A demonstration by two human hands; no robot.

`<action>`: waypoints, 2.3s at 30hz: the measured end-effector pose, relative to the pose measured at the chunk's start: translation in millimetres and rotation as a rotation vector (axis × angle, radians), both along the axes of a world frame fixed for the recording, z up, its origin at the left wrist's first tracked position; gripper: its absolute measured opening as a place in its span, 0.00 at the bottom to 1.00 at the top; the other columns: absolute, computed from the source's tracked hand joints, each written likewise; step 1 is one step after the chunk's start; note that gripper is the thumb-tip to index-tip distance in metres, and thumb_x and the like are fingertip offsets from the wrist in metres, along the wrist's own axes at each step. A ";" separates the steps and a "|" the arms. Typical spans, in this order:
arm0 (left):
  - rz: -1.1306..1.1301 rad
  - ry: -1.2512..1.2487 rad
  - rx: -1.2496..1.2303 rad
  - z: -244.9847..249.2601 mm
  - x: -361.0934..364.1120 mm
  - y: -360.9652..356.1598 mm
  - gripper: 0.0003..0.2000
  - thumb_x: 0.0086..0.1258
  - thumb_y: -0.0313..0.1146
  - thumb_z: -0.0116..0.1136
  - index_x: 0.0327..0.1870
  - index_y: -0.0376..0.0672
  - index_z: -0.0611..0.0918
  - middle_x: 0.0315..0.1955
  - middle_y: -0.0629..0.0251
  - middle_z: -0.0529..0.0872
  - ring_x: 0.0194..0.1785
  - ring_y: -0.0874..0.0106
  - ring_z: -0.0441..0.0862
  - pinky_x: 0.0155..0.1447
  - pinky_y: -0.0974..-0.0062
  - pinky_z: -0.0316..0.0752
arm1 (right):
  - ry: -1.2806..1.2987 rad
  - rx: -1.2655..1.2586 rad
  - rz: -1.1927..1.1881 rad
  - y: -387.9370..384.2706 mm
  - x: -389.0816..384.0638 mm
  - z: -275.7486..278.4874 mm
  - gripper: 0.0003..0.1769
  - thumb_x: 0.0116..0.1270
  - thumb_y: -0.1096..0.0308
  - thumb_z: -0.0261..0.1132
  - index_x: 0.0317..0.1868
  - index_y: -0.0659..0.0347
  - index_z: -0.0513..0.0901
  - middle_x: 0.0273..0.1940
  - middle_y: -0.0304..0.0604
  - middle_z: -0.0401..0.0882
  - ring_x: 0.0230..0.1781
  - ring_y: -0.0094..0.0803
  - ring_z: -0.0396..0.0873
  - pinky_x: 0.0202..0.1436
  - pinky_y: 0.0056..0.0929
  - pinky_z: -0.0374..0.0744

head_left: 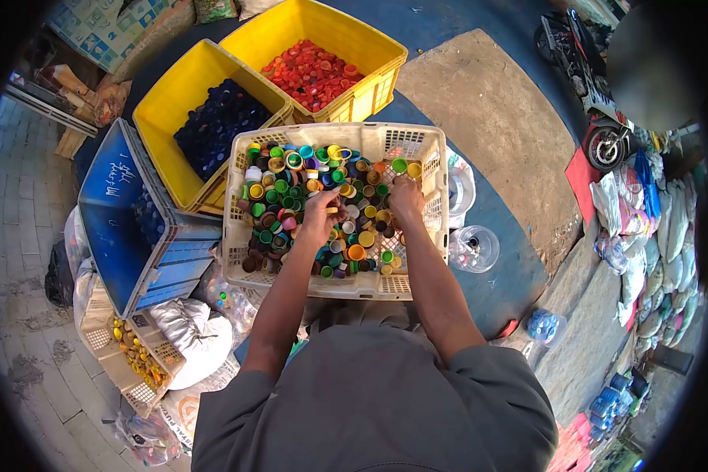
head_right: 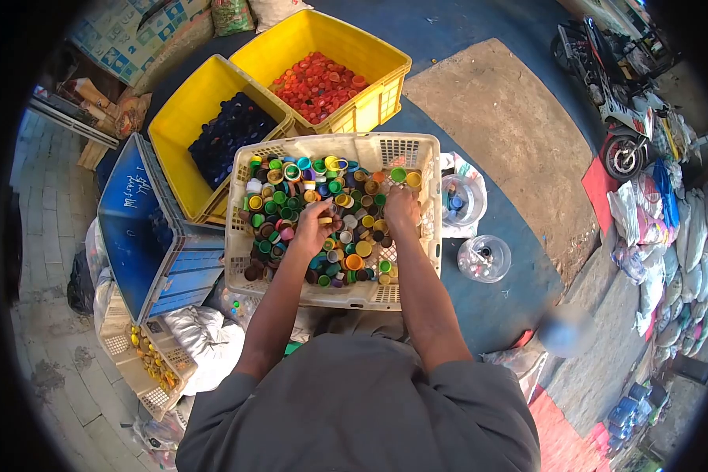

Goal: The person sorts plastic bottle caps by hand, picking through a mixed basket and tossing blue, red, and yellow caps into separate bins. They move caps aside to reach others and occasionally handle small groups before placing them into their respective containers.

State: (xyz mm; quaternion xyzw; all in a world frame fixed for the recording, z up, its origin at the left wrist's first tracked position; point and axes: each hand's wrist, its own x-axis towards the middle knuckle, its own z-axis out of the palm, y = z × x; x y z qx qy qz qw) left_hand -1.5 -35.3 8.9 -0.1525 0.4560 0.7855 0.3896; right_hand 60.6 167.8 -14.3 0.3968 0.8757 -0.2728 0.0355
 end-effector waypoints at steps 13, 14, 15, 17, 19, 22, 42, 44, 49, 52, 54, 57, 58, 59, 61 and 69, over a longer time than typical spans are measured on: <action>-0.723 1.334 -1.029 -22.0 -2.7 80.8 0.15 0.59 0.26 0.62 0.48 0.37 0.77 0.42 0.47 0.82 0.45 0.48 0.83 0.47 0.55 0.79 | 0.862 -1.342 -0.674 -3.5 14.2 40.9 0.12 0.66 0.70 0.58 0.48 0.65 0.76 0.41 0.44 0.78 0.39 0.37 0.78 0.45 0.41 0.81; -0.786 1.316 -1.073 -22.1 -1.9 84.4 0.16 0.59 0.26 0.61 0.48 0.38 0.77 0.43 0.47 0.82 0.45 0.48 0.83 0.47 0.54 0.79 | 0.875 -1.405 -0.756 -2.4 13.9 41.8 0.11 0.66 0.70 0.58 0.46 0.65 0.76 0.40 0.43 0.77 0.38 0.36 0.78 0.44 0.41 0.81; -0.796 1.302 -1.084 -21.7 -2.4 87.2 0.16 0.59 0.26 0.61 0.49 0.38 0.76 0.44 0.47 0.82 0.45 0.48 0.83 0.47 0.54 0.79 | 0.862 -1.432 -0.761 0.7 14.0 38.4 0.10 0.65 0.67 0.62 0.44 0.62 0.76 0.37 0.41 0.77 0.37 0.34 0.77 0.42 0.39 0.79; -0.814 1.269 -1.107 -21.7 -3.1 91.4 0.17 0.59 0.27 0.60 0.50 0.38 0.74 0.45 0.48 0.81 0.45 0.48 0.83 0.47 0.55 0.79 | 0.824 -1.272 -0.681 2.1 9.4 29.6 0.11 0.64 0.66 0.64 0.43 0.60 0.76 0.35 0.40 0.77 0.35 0.34 0.77 0.40 0.38 0.79; -0.813 1.232 -1.121 -21.0 -1.8 92.3 0.17 0.59 0.26 0.60 0.50 0.38 0.73 0.44 0.47 0.81 0.44 0.48 0.83 0.46 0.54 0.79 | 0.678 -1.029 -0.571 5.5 1.1 11.6 0.14 0.60 0.63 0.69 0.42 0.62 0.79 0.35 0.40 0.80 0.36 0.33 0.78 0.39 0.36 0.79; -0.756 1.186 -1.094 -19.5 -0.8 90.0 0.16 0.58 0.25 0.60 0.48 0.38 0.73 0.41 0.46 0.82 0.44 0.47 0.83 0.45 0.53 0.79 | 0.407 -0.454 -0.202 10.6 -12.0 8.6 0.16 0.57 0.63 0.70 0.43 0.64 0.82 0.40 0.45 0.83 0.40 0.34 0.81 0.42 0.35 0.80; -0.117 -0.121 0.139 -0.4 -14.4 25.6 0.07 0.71 0.37 0.57 0.34 0.45 0.79 0.25 0.73 0.75 0.28 0.79 0.74 0.23 0.83 0.63 | 0.294 -0.225 0.106 -1.2 -19.0 -10.9 0.28 0.53 0.60 0.69 0.52 0.67 0.78 0.44 0.62 0.80 0.50 0.59 0.78 0.52 0.45 0.77; -0.148 -0.024 0.010 -1.7 -18.1 35.7 0.06 0.70 0.36 0.58 0.38 0.45 0.81 0.26 0.74 0.77 0.28 0.78 0.74 0.24 0.82 0.63 | 0.370 -0.269 -0.013 1.3 -11.2 -10.7 0.26 0.57 0.56 0.65 0.51 0.65 0.79 0.42 0.57 0.82 0.45 0.54 0.80 0.47 0.44 0.78; -0.387 0.800 -0.726 -15.3 -29.8 65.2 0.11 0.68 0.35 0.59 0.44 0.38 0.82 0.29 0.63 0.85 0.31 0.64 0.82 0.39 0.66 0.77 | 0.559 -1.043 -0.633 9.5 -0.5 -19.0 0.19 0.65 0.53 0.55 0.46 0.55 0.82 0.35 0.38 0.81 0.29 0.32 0.78 0.31 0.34 0.73; -0.444 1.197 -0.974 -17.6 -34.9 79.9 0.14 0.64 0.36 0.63 0.45 0.38 0.82 0.32 0.54 0.86 0.38 0.53 0.84 0.45 0.58 0.78 | 0.695 -1.339 -0.736 4.1 8.6 9.5 0.18 0.65 0.53 0.55 0.47 0.54 0.81 0.34 0.38 0.81 0.29 0.32 0.78 0.31 0.34 0.73; -0.543 1.241 -1.125 -8.2 -32.9 89.3 0.12 0.61 0.31 0.62 0.44 0.39 0.82 0.41 0.48 0.83 0.43 0.49 0.83 0.45 0.55 0.79 | 0.737 -1.398 -0.805 2.9 6.4 8.2 0.19 0.68 0.48 0.55 0.42 0.53 0.79 0.32 0.37 0.79 0.28 0.32 0.78 0.28 0.34 0.73; -0.638 1.419 -1.228 -19.4 -36.2 96.1 0.12 0.59 0.26 0.60 0.45 0.40 0.82 0.44 0.48 0.78 0.43 0.49 0.84 0.44 0.56 0.81 | 0.727 -1.416 -0.884 0.6 4.8 19.1 0.21 0.67 0.43 0.59 0.34 0.53 0.75 0.29 0.36 0.77 0.26 0.32 0.77 0.23 0.34 0.73; -0.652 1.421 -1.248 -21.1 -36.5 98.5 0.12 0.59 0.26 0.61 0.45 0.40 0.82 0.44 0.48 0.78 0.43 0.50 0.84 0.44 0.56 0.81 | 0.702 -1.355 -0.865 0.1 3.8 21.9 0.20 0.67 0.44 0.61 0.34 0.53 0.75 0.29 0.36 0.76 0.25 0.31 0.77 0.23 0.33 0.73; -0.666 1.421 -1.270 -23.8 -37.2 100.4 0.13 0.58 0.25 0.61 0.45 0.40 0.82 0.44 0.48 0.78 0.43 0.50 0.84 0.43 0.56 0.81 | 0.674 -1.296 -0.844 -0.7 2.8 23.7 0.19 0.66 0.46 0.62 0.35 0.54 0.76 0.28 0.35 0.76 0.25 0.31 0.76 0.22 0.33 0.73; -0.662 1.424 -1.289 -25.3 -36.9 100.9 0.13 0.57 0.24 0.62 0.45 0.40 0.82 0.44 0.48 0.78 0.44 0.51 0.84 0.43 0.57 0.81 | 0.617 -1.078 -0.709 -0.3 1.6 10.1 0.17 0.64 0.50 0.66 0.37 0.56 0.78 0.28 0.37 0.77 0.25 0.33 0.77 0.24 0.34 0.75; -0.085 1.546 -0.813 -42.0 -26.2 72.6 0.09 0.61 0.28 0.65 0.38 0.38 0.78 0.33 0.58 0.78 0.32 0.64 0.82 0.29 0.66 0.75 | 0.233 -0.172 0.021 -4.8 -21.0 10.2 0.19 0.55 0.62 0.67 0.49 0.54 0.84 0.43 0.56 0.84 0.45 0.50 0.83 0.49 0.45 0.80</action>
